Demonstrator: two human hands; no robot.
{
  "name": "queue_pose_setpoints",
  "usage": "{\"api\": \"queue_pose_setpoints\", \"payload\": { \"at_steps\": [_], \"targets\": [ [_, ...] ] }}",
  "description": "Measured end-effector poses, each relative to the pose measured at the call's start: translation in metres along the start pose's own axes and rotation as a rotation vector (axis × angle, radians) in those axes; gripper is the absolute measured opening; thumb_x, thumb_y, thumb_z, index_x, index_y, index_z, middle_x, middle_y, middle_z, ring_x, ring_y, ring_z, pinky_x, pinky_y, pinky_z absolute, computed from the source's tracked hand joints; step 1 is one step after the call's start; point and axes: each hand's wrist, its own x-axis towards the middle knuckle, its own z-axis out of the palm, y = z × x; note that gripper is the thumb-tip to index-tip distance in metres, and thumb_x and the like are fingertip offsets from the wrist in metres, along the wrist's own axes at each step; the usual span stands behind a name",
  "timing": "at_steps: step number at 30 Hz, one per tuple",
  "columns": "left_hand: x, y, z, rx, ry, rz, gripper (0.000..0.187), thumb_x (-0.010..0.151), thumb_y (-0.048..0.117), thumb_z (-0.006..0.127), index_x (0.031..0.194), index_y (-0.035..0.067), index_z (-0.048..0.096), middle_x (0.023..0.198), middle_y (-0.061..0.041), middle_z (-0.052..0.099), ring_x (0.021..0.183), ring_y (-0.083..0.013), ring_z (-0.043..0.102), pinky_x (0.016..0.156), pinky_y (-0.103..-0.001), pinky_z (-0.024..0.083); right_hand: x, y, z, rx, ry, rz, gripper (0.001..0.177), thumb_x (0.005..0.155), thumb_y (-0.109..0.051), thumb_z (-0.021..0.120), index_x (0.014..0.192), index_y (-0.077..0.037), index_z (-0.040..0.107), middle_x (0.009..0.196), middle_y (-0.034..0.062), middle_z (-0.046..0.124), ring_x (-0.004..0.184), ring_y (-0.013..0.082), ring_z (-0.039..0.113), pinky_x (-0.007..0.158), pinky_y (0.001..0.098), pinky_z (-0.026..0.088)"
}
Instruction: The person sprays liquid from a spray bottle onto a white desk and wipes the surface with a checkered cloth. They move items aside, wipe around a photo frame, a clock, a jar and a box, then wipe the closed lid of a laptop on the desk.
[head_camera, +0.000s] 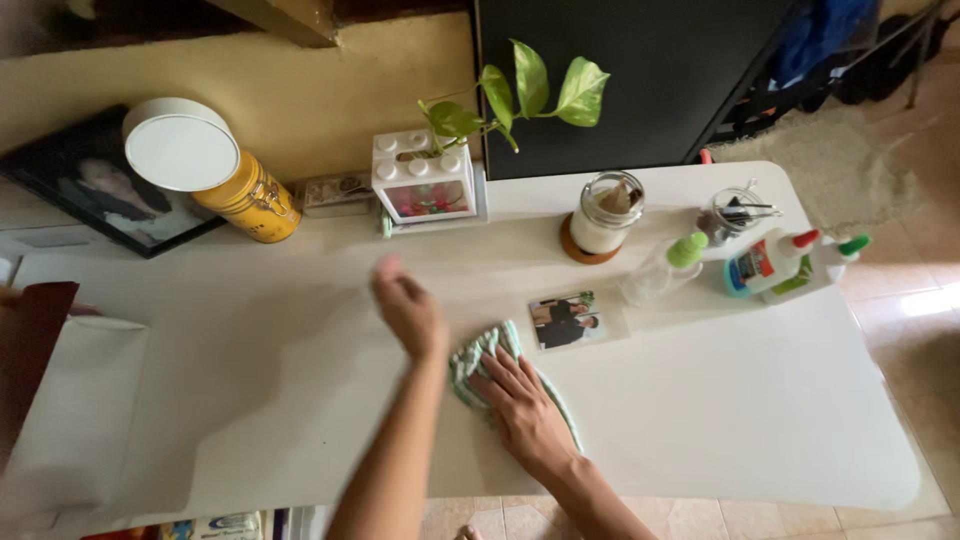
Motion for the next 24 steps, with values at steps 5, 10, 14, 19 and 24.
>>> {"api": "queue_pose_setpoints", "payload": {
  "at_steps": [5, 10, 14, 19, 24],
  "targets": [
    [0.094, -0.076, 0.016, -0.41, -0.23, -0.675, 0.03, 0.104, 0.016, 0.046, 0.134, 0.01, 0.05, 0.103, -0.018, 0.069, 0.083, -0.025, 0.07, 0.071, -0.037, 0.06, 0.043, -0.001, 0.016, -0.064, 0.047, 0.042, 0.048, 0.086, -0.001, 0.058, 0.133, -0.01, 0.063, 0.153, 0.0155, 0.049, 0.15, 0.0349, 0.035, 0.124, 0.0515, 0.024],
    [0.127, -0.105, 0.035, -0.538, -0.45, -0.814, 0.029, 0.109, 0.025, 0.041, 0.124, 0.003, 0.053, 0.103, -0.019, 0.072, 0.085, -0.0289, 0.076, 0.076, -0.041, 0.065, 0.07, 0.003, 0.027, -0.095, 0.084, 0.091, 0.053, 0.084, -0.003, 0.06, 0.137, -0.009, 0.059, 0.154, 0.0168, 0.046, 0.148, 0.0357, 0.034, 0.123, 0.0524, 0.022],
    [0.136, -0.108, 0.046, -0.566, -0.424, -0.893, 0.025, 0.105, 0.018, 0.046, 0.119, 0.005, 0.061, 0.102, -0.016, 0.072, 0.079, -0.0285, 0.074, 0.072, -0.042, 0.066, 0.073, 0.0, 0.028, -0.139, 0.116, 0.104, 0.054, 0.085, -0.003, 0.059, 0.139, -0.009, 0.058, 0.155, 0.018, 0.045, 0.149, 0.0361, 0.034, 0.123, 0.0521, 0.022],
    [0.128, -0.101, 0.046, -0.584, -0.363, -0.821, 0.023, 0.098, 0.005, 0.052, 0.109, -0.003, 0.07, 0.098, -0.015, 0.074, 0.072, -0.0257, 0.075, 0.066, -0.037, 0.068, 0.073, -0.002, 0.029, -0.127, 0.111, 0.128, 0.054, 0.084, -0.002, 0.058, 0.137, -0.01, 0.06, 0.154, 0.0167, 0.046, 0.148, 0.0365, 0.034, 0.123, 0.0519, 0.022],
    [0.096, -0.091, 0.027, -0.573, -0.268, -0.79, 0.021, 0.101, 0.01, 0.06, 0.105, -0.007, 0.072, 0.094, -0.015, 0.073, 0.066, -0.0246, 0.071, 0.059, -0.036, 0.066, 0.072, 0.0, 0.03, -0.148, 0.141, 0.109, 0.054, 0.084, 0.002, 0.055, 0.136, -0.011, 0.062, 0.154, 0.0166, 0.048, 0.148, 0.0371, 0.035, 0.124, 0.0522, 0.023]
  ]
}}
